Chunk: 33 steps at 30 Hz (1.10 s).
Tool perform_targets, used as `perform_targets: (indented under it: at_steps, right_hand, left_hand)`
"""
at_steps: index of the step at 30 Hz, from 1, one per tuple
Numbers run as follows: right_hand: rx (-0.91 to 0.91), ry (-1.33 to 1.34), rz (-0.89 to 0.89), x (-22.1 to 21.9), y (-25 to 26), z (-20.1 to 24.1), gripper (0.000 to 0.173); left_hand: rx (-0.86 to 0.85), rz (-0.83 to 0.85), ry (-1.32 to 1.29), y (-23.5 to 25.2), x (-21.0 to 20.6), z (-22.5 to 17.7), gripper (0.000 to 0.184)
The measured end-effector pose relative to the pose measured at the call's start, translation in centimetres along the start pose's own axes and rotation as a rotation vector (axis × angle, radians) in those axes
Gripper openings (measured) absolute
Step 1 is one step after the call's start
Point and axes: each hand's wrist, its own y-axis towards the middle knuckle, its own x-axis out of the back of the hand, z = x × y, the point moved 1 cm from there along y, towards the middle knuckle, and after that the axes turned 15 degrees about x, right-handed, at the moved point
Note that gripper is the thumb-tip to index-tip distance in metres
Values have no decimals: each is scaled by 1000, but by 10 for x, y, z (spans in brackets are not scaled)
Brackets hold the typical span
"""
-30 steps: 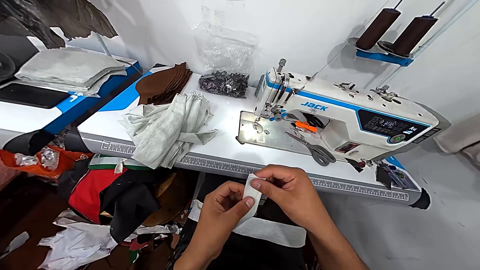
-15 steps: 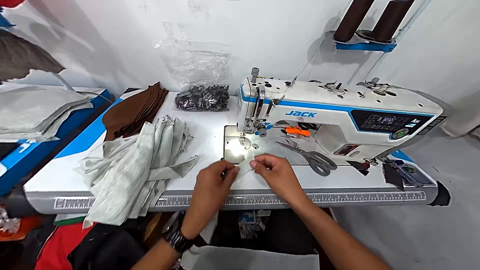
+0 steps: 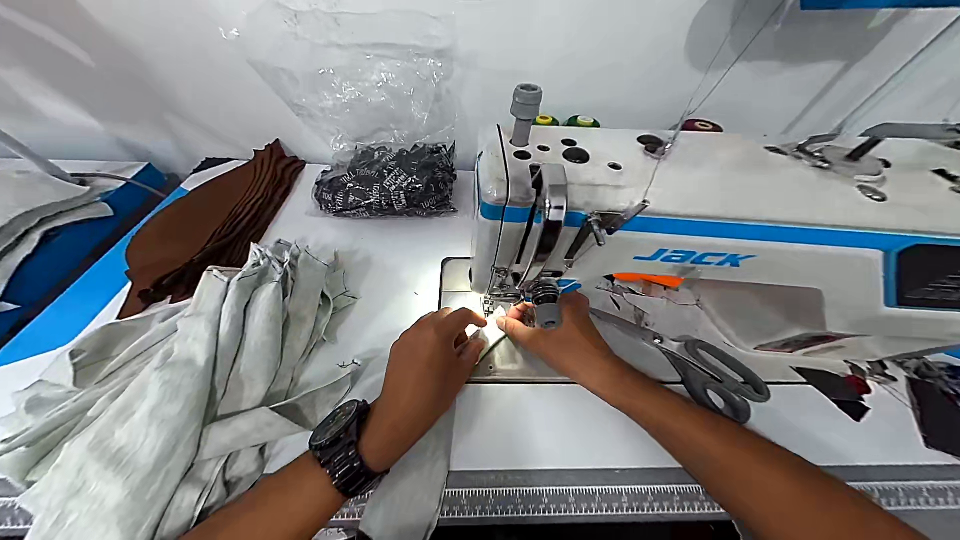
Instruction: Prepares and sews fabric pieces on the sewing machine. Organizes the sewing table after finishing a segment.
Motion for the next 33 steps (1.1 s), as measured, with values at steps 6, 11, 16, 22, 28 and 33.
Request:
perform_targets:
  at_steps: [6, 11, 16, 22, 28, 33]
  right_hand:
    - [36, -59, 21, -1, -1, 0, 25]
    - [15, -42, 61, 2, -3, 4, 26]
    - [26, -105, 42, -6, 0, -1, 27]
    - [23, -108, 16, -8, 1, -2, 27]
    - [28, -114, -4, -9, 1, -2, 27]
    - [42, -106, -32, -9, 0, -2, 26]
  left_hand:
    - [-59, -24, 25, -1, -3, 4, 9]
    - [-89, -7, 65, -3, -4, 5, 21]
    - [-100, -49, 105, -1, -5, 4, 21]
    - [-85, -59, 96, 1, -3, 4, 18]
    - [-70, -54, 100, 3, -1, 5, 17]
    - [-64, -55, 105, 3, -1, 6, 16]
